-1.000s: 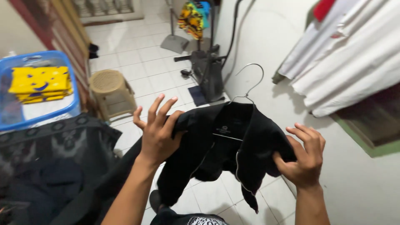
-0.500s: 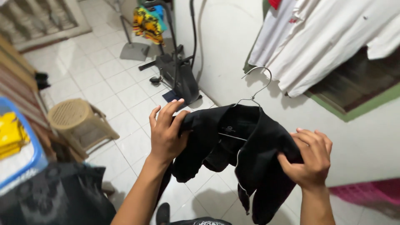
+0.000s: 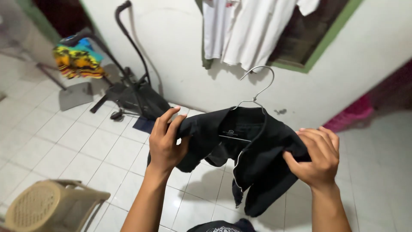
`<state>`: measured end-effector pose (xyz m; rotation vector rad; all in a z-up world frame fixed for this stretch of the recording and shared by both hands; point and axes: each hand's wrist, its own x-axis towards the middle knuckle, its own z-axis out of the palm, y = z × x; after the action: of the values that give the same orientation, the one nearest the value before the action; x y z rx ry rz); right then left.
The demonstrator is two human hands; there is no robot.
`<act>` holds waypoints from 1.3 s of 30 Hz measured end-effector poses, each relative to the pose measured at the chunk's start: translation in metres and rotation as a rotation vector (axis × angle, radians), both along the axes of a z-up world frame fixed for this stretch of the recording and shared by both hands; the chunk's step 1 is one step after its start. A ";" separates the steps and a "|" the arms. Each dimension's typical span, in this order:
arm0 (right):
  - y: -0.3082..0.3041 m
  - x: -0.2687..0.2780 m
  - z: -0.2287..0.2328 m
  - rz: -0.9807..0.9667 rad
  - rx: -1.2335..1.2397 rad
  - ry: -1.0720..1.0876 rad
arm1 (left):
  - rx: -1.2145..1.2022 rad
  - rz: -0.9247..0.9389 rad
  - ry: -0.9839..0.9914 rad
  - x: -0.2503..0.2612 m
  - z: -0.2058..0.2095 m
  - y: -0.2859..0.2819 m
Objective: The person picks a black jacket from a pile of clothes, places it on a hanger, and hangs it on a wall-mounted rack. They smooth the shoulders and sleeves, then zip the jacket closed.
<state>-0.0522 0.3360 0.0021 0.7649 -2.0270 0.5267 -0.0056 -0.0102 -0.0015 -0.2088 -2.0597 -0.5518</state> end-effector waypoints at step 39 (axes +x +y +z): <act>0.074 0.072 -0.014 -0.085 0.039 -0.188 | -0.222 -0.038 -0.168 0.061 -0.043 0.060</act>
<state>0.0202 0.4098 -0.0124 0.6697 -2.2388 0.5286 0.0555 0.0499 -0.0447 -0.3425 -2.2855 -0.3734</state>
